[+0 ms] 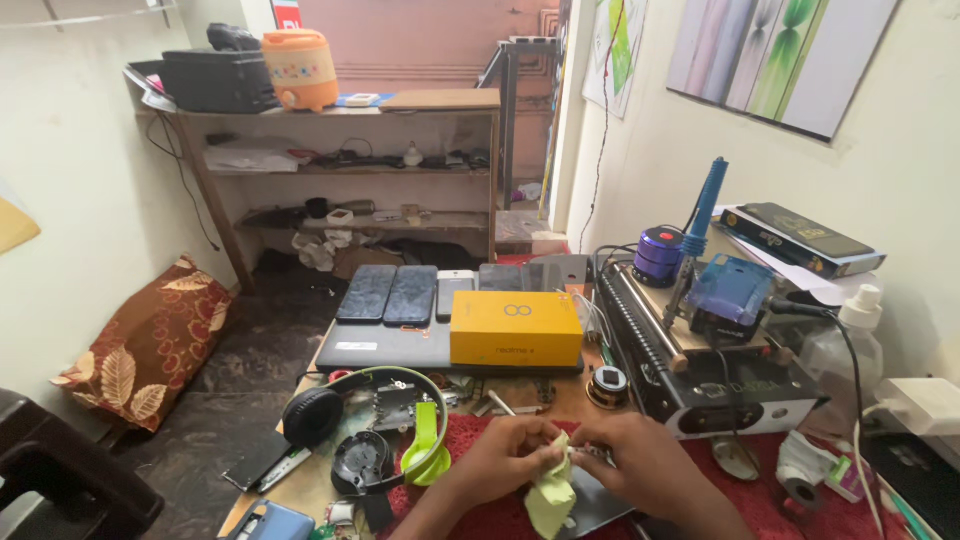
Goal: The person wipes a phone component with a cloth and then uses tweezers to carefully clean or manipulate the internal edges of a smartphone frame.
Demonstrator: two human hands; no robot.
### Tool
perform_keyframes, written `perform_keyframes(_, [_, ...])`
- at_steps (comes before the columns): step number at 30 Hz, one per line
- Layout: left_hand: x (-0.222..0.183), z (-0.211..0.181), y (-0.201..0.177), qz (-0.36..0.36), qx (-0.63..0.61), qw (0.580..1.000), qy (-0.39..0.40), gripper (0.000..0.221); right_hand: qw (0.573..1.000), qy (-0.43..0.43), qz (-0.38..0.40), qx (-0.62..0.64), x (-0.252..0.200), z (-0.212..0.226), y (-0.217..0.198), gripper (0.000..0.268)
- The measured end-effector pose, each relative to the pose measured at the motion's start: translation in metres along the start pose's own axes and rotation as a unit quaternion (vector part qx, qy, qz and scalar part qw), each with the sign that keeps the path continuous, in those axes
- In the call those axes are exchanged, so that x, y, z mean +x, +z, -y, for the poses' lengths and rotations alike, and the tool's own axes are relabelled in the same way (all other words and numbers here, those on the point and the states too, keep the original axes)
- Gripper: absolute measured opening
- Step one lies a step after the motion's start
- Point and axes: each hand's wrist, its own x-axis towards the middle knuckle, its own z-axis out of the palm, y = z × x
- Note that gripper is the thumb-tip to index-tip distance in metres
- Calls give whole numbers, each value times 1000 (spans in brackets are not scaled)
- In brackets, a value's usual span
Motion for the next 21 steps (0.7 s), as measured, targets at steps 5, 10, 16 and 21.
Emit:
perform_keyframes(5, [-7,-6,6,-40,278,947,158,18,998,18,-14,-66,-1,20,-13,21])
perform_keyframes(10, [-10,-38,3,-50,390,905,165,22,996,-45,-20,-77,0,36,-23,19])
perform_keyframes(16, [-31,-81,38,72,459,793,394,13,991,76,114,-11,-70,35,-40,29])
perform_keyframes(21, [-43,-60,79,87,413,825,377,13,931,222,194,215,-135,20,-66,40])
